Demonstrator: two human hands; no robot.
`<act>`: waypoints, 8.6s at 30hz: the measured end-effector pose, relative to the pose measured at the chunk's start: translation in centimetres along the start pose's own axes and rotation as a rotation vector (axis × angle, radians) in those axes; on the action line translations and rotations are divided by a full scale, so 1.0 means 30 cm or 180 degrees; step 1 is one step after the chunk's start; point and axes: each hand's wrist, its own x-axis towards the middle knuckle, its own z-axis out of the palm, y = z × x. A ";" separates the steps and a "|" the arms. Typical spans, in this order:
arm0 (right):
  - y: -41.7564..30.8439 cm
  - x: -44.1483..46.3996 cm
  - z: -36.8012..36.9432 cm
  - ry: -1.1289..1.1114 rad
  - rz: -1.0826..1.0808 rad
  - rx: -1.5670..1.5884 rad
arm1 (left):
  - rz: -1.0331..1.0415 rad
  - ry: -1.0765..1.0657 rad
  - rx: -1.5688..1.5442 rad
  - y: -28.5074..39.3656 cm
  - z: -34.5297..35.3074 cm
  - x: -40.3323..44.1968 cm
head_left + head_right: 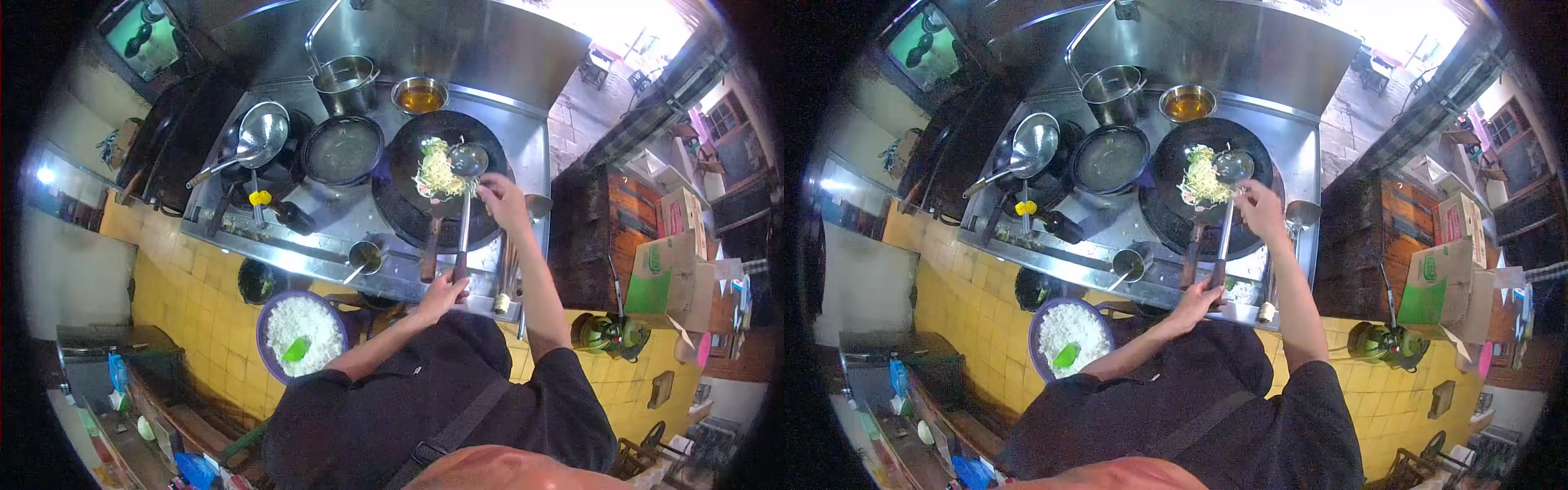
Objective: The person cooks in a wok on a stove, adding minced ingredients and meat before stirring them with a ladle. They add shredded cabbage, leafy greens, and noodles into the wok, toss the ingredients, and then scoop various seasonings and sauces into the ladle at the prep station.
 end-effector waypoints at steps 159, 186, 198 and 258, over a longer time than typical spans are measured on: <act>-0.247 -0.643 -0.142 -0.0920 0.0919 -0.2344 | -0.1425 0.0147 -0.2168 0.214 0.127 -0.168; -0.200 -0.648 -0.091 -0.1000 0.0575 -0.2295 | -0.1041 0.0160 -0.0692 0.258 -0.003 -0.055; -0.200 -0.638 -0.092 -0.1043 0.0604 -0.2391 | -0.0872 -0.0011 -0.0709 0.262 -0.024 -0.046; 0.139 -0.376 0.061 -0.0548 0.0528 -0.2260 | -0.0964 -0.0194 -0.1189 -0.069 -0.261 0.351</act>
